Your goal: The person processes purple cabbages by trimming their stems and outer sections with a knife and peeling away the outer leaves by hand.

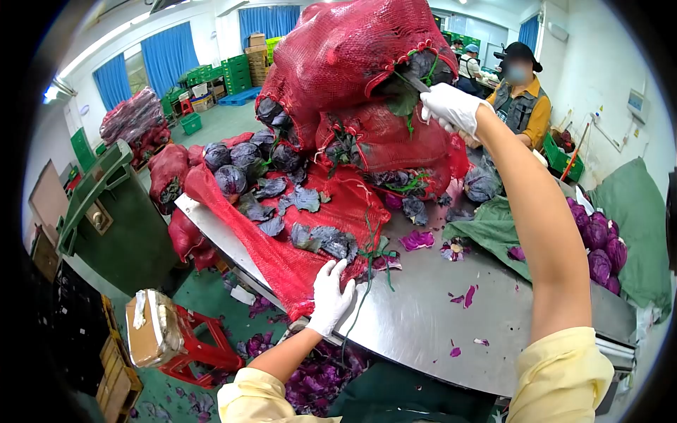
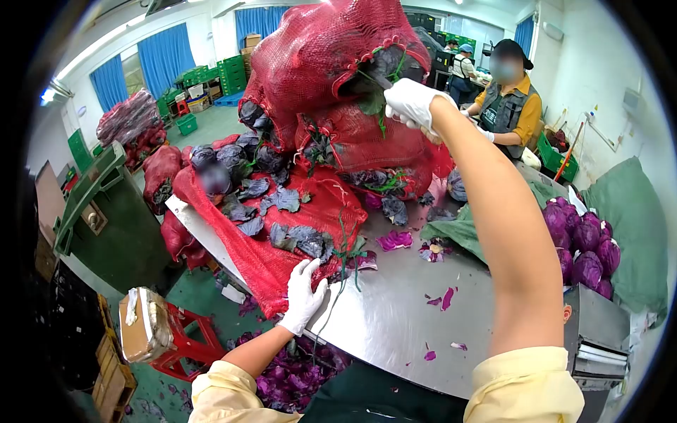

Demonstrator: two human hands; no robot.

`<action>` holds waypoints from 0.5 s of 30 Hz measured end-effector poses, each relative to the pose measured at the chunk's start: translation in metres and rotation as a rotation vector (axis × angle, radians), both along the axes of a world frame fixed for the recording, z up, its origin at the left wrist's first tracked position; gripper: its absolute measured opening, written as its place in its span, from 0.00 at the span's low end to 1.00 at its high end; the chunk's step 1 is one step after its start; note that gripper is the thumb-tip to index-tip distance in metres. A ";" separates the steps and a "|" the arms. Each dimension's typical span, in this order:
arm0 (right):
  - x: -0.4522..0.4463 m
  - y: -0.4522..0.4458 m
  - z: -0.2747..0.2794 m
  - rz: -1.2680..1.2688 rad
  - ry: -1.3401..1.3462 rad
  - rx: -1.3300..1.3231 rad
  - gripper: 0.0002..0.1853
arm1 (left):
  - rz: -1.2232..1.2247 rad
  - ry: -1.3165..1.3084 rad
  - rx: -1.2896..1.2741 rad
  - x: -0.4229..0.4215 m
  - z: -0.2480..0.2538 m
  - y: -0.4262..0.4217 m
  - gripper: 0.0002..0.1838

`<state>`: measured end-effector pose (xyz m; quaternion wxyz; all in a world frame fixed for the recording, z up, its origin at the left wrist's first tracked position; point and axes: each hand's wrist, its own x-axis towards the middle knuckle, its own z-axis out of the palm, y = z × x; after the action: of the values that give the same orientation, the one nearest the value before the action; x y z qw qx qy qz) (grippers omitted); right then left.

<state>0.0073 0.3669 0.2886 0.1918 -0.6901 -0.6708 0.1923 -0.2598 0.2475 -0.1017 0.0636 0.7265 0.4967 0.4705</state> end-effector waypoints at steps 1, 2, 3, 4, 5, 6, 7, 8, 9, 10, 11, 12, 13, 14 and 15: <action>-0.002 -0.019 -0.023 0.078 -0.101 -0.085 0.16 | 0.000 -0.004 0.004 0.000 -0.001 0.000 0.29; -0.004 -0.038 -0.053 0.155 -0.198 -0.175 0.17 | -0.001 -0.006 -0.012 -0.002 -0.004 0.000 0.29; -0.006 -0.057 -0.073 0.224 -0.305 -0.258 0.18 | -0.008 -0.017 -0.018 -0.001 -0.005 0.002 0.29; -0.007 -0.063 -0.077 0.299 -0.425 -0.337 0.19 | -0.005 -0.037 -0.005 0.001 -0.002 0.006 0.29; -0.007 -0.066 -0.077 0.309 -0.401 -0.294 0.19 | -0.016 0.005 -0.004 -0.005 0.001 0.004 0.29; 0.021 -0.035 -0.075 0.462 -0.703 0.113 0.17 | -0.017 0.021 -0.008 0.001 -0.001 0.001 0.29; 0.031 -0.023 -0.064 0.439 -0.704 0.332 0.15 | -0.016 0.015 -0.016 0.001 -0.003 0.000 0.30; 0.042 -0.011 -0.052 0.401 -0.702 0.551 0.13 | -0.008 -0.003 -0.005 0.002 0.000 0.003 0.30; 0.034 -0.023 -0.032 0.268 -0.574 0.523 0.12 | -0.005 -0.017 -0.006 0.002 -0.001 -0.001 0.31; 0.025 -0.036 -0.012 0.137 -0.438 0.509 0.11 | -0.010 -0.014 0.016 0.001 -0.004 0.001 0.32; 0.025 -0.033 -0.002 0.108 -0.437 0.504 0.10 | -0.010 -0.014 0.016 0.000 -0.003 0.001 0.32; 0.027 -0.028 0.007 0.080 -0.436 0.500 0.10 | -0.010 0.000 0.009 0.002 -0.001 -0.001 0.32; 0.029 -0.020 0.015 0.072 -0.441 0.534 0.12 | -0.002 0.015 0.003 0.002 0.001 -0.001 0.33; 0.033 -0.007 0.020 0.096 -0.466 0.605 0.14 | -0.001 0.010 0.002 0.001 -0.001 0.000 0.33; 0.040 0.010 0.030 0.164 -0.506 0.725 0.17 | 0.002 0.012 0.014 0.002 -0.001 0.003 0.33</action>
<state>0.0474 0.3768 0.3185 0.2354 -0.5482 -0.7731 -0.2152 -0.2577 0.2507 -0.1024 0.0551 0.7292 0.4945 0.4698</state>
